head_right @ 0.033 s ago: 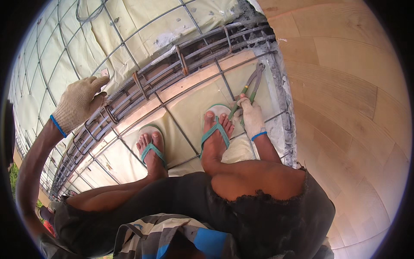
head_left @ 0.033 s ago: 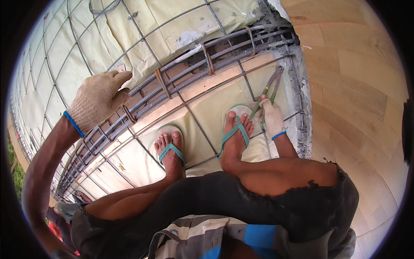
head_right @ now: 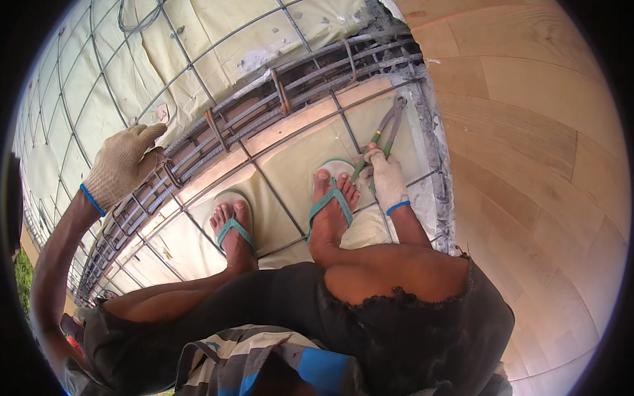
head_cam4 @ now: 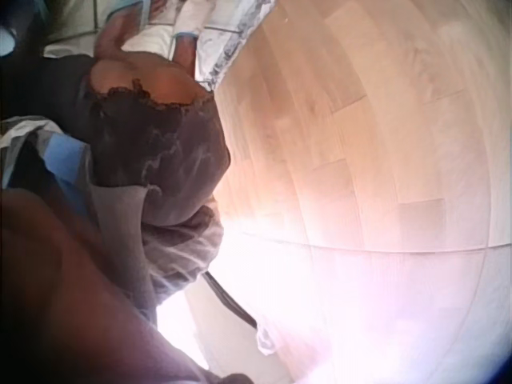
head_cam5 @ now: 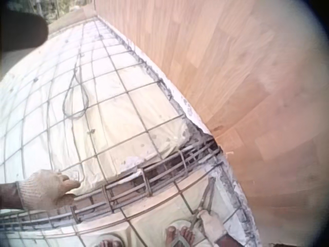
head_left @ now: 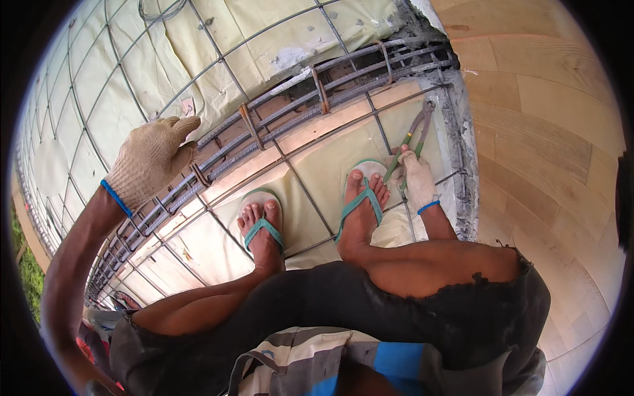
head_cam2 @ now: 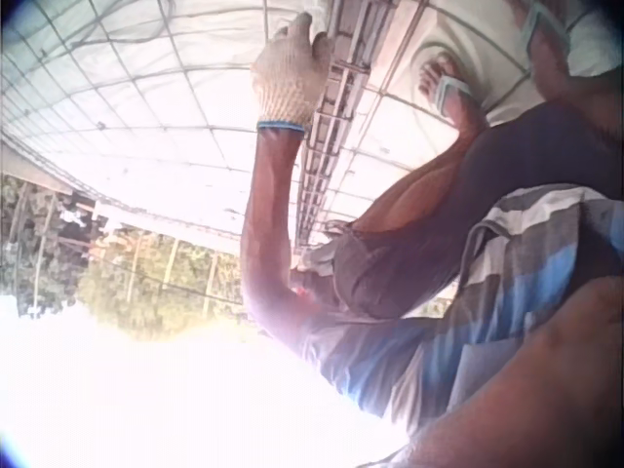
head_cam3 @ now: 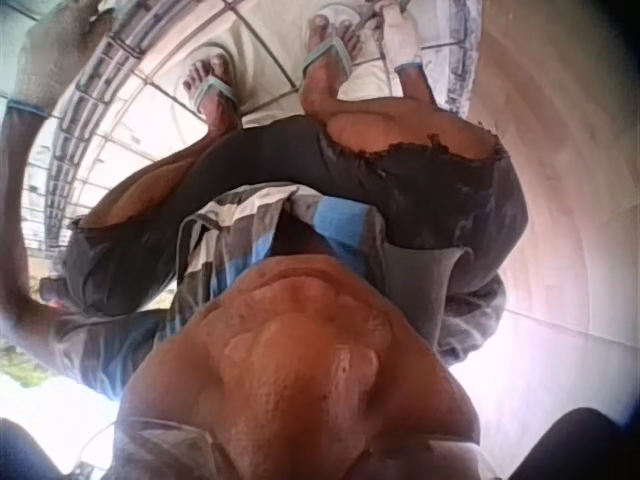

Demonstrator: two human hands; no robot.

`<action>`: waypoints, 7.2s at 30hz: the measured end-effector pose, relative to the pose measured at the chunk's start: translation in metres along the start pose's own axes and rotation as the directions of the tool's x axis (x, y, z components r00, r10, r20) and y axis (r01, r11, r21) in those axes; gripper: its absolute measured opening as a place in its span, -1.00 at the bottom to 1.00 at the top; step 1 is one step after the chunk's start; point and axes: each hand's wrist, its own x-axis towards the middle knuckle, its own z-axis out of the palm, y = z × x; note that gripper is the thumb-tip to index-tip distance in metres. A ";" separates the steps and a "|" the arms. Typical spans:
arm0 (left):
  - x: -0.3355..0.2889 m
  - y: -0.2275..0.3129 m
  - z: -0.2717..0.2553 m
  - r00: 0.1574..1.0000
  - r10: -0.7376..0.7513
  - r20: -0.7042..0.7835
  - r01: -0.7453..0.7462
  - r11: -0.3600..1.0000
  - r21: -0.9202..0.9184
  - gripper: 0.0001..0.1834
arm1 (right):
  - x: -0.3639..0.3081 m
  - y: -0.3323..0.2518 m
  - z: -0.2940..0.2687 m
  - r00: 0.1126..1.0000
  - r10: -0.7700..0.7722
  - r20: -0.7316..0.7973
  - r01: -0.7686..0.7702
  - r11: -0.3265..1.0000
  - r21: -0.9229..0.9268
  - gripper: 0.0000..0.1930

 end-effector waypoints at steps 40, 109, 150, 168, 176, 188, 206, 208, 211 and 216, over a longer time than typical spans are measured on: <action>-0.216 0.114 0.323 0.354 -0.915 0.193 0.519 0.020 -0.855 -0.48 | 0.013 -0.026 -0.014 0.819 -0.573 0.017 0.300 0.403 -0.865 -0.42; 0.160 -0.161 0.070 0.623 -0.308 -0.719 0.295 0.944 -0.148 -0.23 | -0.043 -0.235 0.386 0.107 -0.483 0.869 0.981 -0.093 -0.172 -0.83; -0.029 -0.019 0.046 0.645 -0.682 -0.345 -0.742 -0.450 -0.498 -0.49 | -0.097 -0.085 0.171 0.367 -0.197 0.909 0.855 0.456 -0.246 -0.85; -0.052 -0.034 0.061 0.793 -0.575 -0.202 -0.543 -0.515 -0.663 -0.72 | -0.059 -0.157 0.155 0.710 -0.094 0.698 0.398 0.871 -0.287 -0.81; -0.040 -0.033 0.064 0.874 -0.472 -0.115 -0.395 -0.553 -0.734 -0.70 | -0.087 -0.171 0.154 0.679 0.166 0.715 0.459 0.664 -0.590 -0.68; -0.028 -0.041 0.056 0.921 -0.357 -0.156 -0.352 -0.593 -0.724 -0.43 | -0.061 -0.130 0.145 0.445 0.101 0.890 0.775 0.454 -0.439 -0.66; 0.010 0.059 0.096 0.885 -0.436 -0.163 -0.439 -0.665 -0.605 -0.18 | -0.061 -0.126 0.149 0.581 0.375 0.722 0.345 0.690 -0.636 -0.54; 0.009 0.064 0.085 0.903 -0.403 -0.150 -0.409 -0.695 -0.591 -0.21 | -0.068 -0.131 0.153 0.572 0.453 0.684 0.239 0.706 -0.667 -0.57; 0.007 0.057 0.084 0.911 -0.396 -0.119 -0.375 -0.673 -0.638 -0.29 | -0.068 -0.132 0.149 0.531 0.504 0.681 0.210 0.700 -0.683 -0.60; 0.001 0.039 0.104 0.962 -0.272 0.031 -0.113 -0.499 -0.859 -0.41 | -0.066 -0.142 0.139 0.601 0.269 0.752 0.434 0.681 -0.590 -0.66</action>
